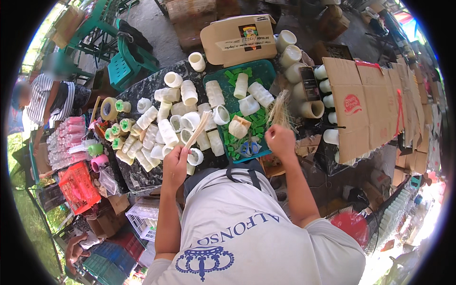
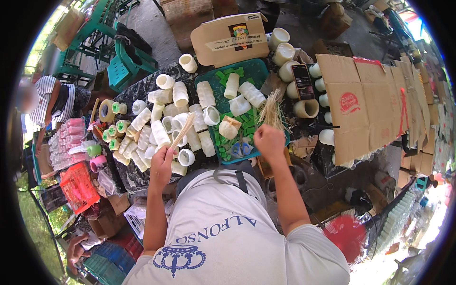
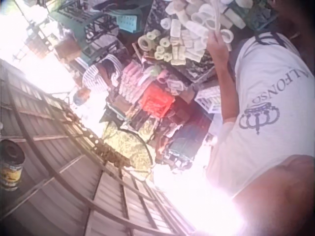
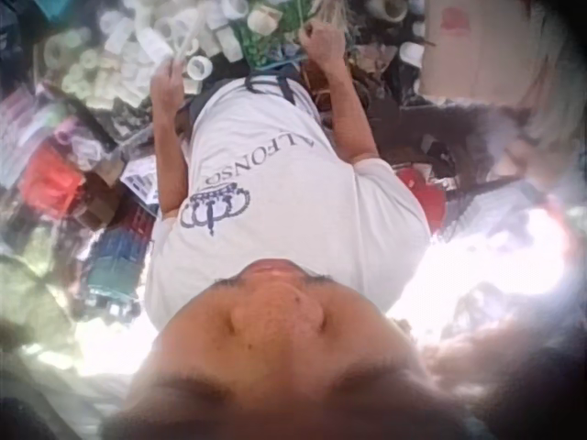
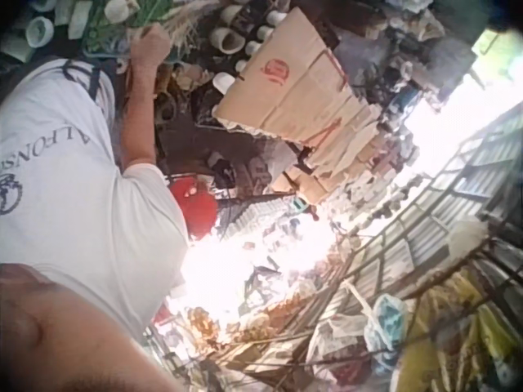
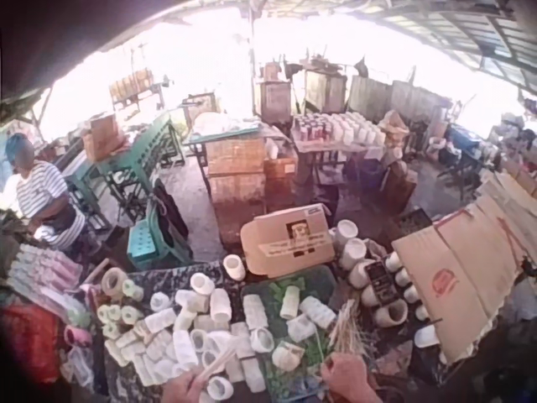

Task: The person assembles candles by inserting wooden sticks into white cylindrical candle bodies and securing them with green tape. The person uses scissors to trim the sticks and places the finished candles on the table.

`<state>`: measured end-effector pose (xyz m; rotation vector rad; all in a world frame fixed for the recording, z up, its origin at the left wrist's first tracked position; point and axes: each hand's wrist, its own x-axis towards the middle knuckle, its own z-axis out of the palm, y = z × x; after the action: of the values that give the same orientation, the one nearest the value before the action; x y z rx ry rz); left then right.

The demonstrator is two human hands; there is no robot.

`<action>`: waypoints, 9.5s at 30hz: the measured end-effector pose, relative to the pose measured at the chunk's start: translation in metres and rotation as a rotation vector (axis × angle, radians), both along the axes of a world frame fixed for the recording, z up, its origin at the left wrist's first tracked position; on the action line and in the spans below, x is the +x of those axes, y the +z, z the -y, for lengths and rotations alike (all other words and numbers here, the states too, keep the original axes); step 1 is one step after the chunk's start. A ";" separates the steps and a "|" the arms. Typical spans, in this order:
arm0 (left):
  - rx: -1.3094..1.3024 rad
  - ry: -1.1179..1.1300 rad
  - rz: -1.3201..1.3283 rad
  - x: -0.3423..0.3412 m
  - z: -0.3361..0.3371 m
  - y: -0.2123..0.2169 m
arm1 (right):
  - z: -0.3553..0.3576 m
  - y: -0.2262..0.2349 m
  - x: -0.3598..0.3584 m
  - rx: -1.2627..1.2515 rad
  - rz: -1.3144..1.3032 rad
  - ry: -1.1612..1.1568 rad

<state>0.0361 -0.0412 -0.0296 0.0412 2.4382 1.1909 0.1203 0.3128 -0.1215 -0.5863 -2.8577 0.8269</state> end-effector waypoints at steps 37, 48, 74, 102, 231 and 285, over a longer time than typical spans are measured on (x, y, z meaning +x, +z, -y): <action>0.422 -0.095 0.290 -0.021 -0.007 -0.003 | 0.084 -0.068 0.009 0.112 0.626 0.147; 0.517 0.019 0.255 -0.019 -0.011 -0.015 | 0.082 -0.062 0.024 0.125 0.482 0.098; 0.355 -0.056 0.085 -0.026 -0.026 -0.015 | 0.051 -0.079 0.031 -0.895 0.321 -0.021; 0.416 -0.106 0.262 -0.018 -0.042 -0.021 | 0.101 0.069 -0.018 -1.319 0.407 0.358; 0.298 -0.237 0.570 0.016 0.102 -0.167 | 0.264 -0.105 0.036 -1.470 0.357 0.310; 0.330 -0.181 0.503 0.024 0.115 -0.207 | 0.263 -0.097 0.031 -1.329 0.448 0.351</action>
<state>0.0597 -0.1560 -0.2369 0.0511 1.7553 1.3198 0.1510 0.0496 -0.2188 -0.3300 -2.3162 2.9671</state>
